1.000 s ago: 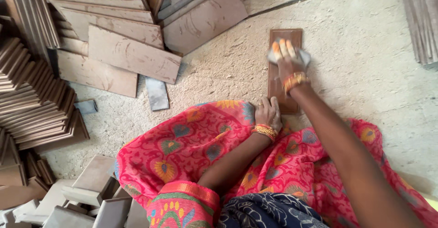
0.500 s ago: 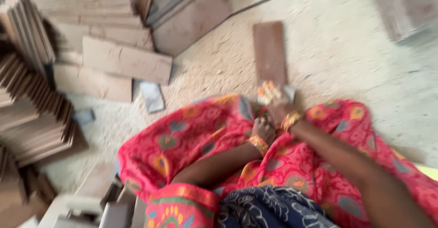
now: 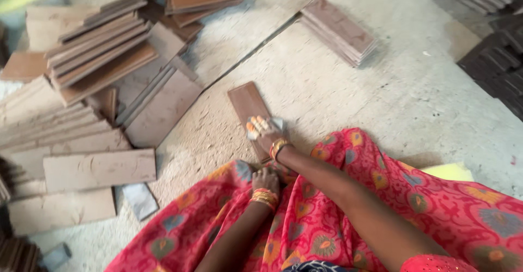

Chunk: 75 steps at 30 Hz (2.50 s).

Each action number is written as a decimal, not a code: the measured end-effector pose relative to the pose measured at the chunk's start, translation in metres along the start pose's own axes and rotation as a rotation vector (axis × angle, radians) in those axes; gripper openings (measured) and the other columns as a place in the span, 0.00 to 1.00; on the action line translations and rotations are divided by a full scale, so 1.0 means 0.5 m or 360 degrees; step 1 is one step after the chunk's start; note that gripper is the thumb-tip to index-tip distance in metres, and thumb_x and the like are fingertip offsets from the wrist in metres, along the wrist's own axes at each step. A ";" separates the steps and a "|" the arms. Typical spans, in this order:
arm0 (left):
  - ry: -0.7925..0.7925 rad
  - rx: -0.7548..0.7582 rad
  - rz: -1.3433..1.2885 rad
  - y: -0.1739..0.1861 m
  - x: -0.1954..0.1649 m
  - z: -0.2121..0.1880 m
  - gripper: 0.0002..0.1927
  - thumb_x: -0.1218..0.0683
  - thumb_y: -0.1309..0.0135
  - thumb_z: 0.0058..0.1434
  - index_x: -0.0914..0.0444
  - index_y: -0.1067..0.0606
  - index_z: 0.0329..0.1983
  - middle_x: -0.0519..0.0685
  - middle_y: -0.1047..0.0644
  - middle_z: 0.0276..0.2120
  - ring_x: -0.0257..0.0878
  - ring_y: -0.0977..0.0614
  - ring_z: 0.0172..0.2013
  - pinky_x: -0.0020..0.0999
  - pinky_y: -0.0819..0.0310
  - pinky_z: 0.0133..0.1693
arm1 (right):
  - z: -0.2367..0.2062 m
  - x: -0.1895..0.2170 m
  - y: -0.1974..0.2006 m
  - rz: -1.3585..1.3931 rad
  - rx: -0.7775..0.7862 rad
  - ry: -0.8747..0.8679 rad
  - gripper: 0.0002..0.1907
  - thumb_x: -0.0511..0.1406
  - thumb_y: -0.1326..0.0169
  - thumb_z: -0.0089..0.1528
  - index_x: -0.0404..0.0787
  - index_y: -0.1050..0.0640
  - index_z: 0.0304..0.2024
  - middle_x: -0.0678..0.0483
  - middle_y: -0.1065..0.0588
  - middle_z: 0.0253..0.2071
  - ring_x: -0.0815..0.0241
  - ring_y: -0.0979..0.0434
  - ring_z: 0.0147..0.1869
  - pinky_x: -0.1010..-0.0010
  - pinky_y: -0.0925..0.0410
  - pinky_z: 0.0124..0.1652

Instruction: The person sits on the floor and sands rectangular wooden boards using a sanding block. They hold each board with one hand and rub the surface with the sanding block in the other hand, then place the finished board into a stack.

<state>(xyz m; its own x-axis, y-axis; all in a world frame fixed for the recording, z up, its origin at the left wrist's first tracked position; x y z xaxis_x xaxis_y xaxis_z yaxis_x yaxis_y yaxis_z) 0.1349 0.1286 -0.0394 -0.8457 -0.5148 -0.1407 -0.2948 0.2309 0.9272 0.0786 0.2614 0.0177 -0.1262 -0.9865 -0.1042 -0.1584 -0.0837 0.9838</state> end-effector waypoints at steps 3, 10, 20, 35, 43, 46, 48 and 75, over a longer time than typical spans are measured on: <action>0.0182 -0.0204 0.0006 0.027 0.044 0.017 0.28 0.51 0.49 0.61 0.65 0.33 0.64 0.59 0.33 0.63 0.56 0.33 0.64 0.52 0.40 0.62 | -0.074 0.008 -0.006 -0.0098 -0.0049 0.0106 0.38 0.44 0.49 0.61 0.41 0.42 0.71 0.43 0.46 0.74 0.49 0.46 0.76 0.59 0.51 0.70; 0.0291 -0.0222 -0.0411 0.092 0.103 0.072 0.58 0.37 0.40 0.54 0.72 0.56 0.74 0.63 0.50 0.74 0.64 0.54 0.74 0.61 0.61 0.70 | -0.222 -0.029 -0.047 0.0320 -0.0132 0.0176 0.39 0.42 0.51 0.61 0.37 0.42 0.73 0.42 0.47 0.76 0.46 0.48 0.80 0.56 0.54 0.74; 0.0446 -0.0006 -0.0493 0.082 0.099 0.133 0.62 0.44 0.32 0.46 0.70 0.54 0.75 0.60 0.48 0.75 0.53 0.48 0.75 0.53 0.53 0.72 | -0.014 -0.112 0.034 0.0006 -0.0365 0.0055 0.32 0.33 0.60 0.66 0.38 0.38 0.75 0.43 0.39 0.76 0.47 0.41 0.80 0.56 0.46 0.74; 0.0346 -0.0055 -0.0596 0.133 0.095 0.107 0.62 0.47 0.31 0.45 0.68 0.56 0.75 0.63 0.49 0.74 0.55 0.52 0.75 0.53 0.56 0.71 | 0.068 -0.105 0.066 -0.0100 -0.0466 -0.0051 0.30 0.34 0.59 0.69 0.35 0.36 0.74 0.39 0.38 0.76 0.44 0.40 0.79 0.53 0.43 0.71; 0.0320 0.0102 -0.1267 0.104 0.170 0.094 0.52 0.58 0.44 0.50 0.52 0.49 0.79 0.56 0.39 0.73 0.53 0.33 0.69 0.39 0.35 0.67 | -0.223 0.070 0.009 0.0327 -0.0493 -0.0011 0.35 0.41 0.46 0.61 0.32 0.32 0.69 0.35 0.33 0.69 0.41 0.36 0.74 0.49 0.38 0.67; 0.0344 -0.0086 -0.1245 0.098 0.156 0.078 0.49 0.59 0.47 0.53 0.53 0.48 0.81 0.55 0.39 0.76 0.52 0.32 0.71 0.38 0.34 0.68 | -0.247 0.081 -0.018 0.0305 -0.0424 0.0049 0.35 0.34 0.45 0.59 0.37 0.31 0.71 0.40 0.33 0.71 0.45 0.35 0.75 0.52 0.39 0.70; 0.0282 -0.0166 -0.1173 0.098 0.153 0.072 0.52 0.56 0.42 0.51 0.57 0.51 0.79 0.57 0.42 0.75 0.52 0.37 0.73 0.38 0.38 0.69 | -0.246 0.049 -0.041 0.0586 -0.0257 0.0098 0.37 0.32 0.46 0.55 0.37 0.31 0.69 0.39 0.33 0.70 0.43 0.34 0.73 0.50 0.40 0.67; 0.0491 0.0117 -0.0733 0.093 0.116 0.152 0.71 0.40 0.26 0.41 0.59 0.60 0.78 0.49 0.52 0.78 0.49 0.56 0.77 0.61 0.66 0.71 | 0.225 -0.185 0.066 0.0365 -0.0310 0.0020 0.29 0.30 0.65 0.70 0.32 0.37 0.74 0.37 0.39 0.74 0.40 0.42 0.78 0.56 0.47 0.73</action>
<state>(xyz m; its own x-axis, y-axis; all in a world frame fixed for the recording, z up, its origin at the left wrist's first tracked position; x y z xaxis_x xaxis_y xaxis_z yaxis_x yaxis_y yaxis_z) 0.0383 0.1721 -0.0310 -0.4560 -0.7914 -0.4071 -0.6426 -0.0237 0.7658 -0.0251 0.3656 0.0433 -0.1244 -0.9844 0.1247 0.0636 0.1175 0.9910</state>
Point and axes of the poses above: each hand's wrist, its own z-axis towards the middle knuckle, its own y-axis out of the back of the hand, x = y × z, the point moved 2 cm from there along z, towards the middle knuckle
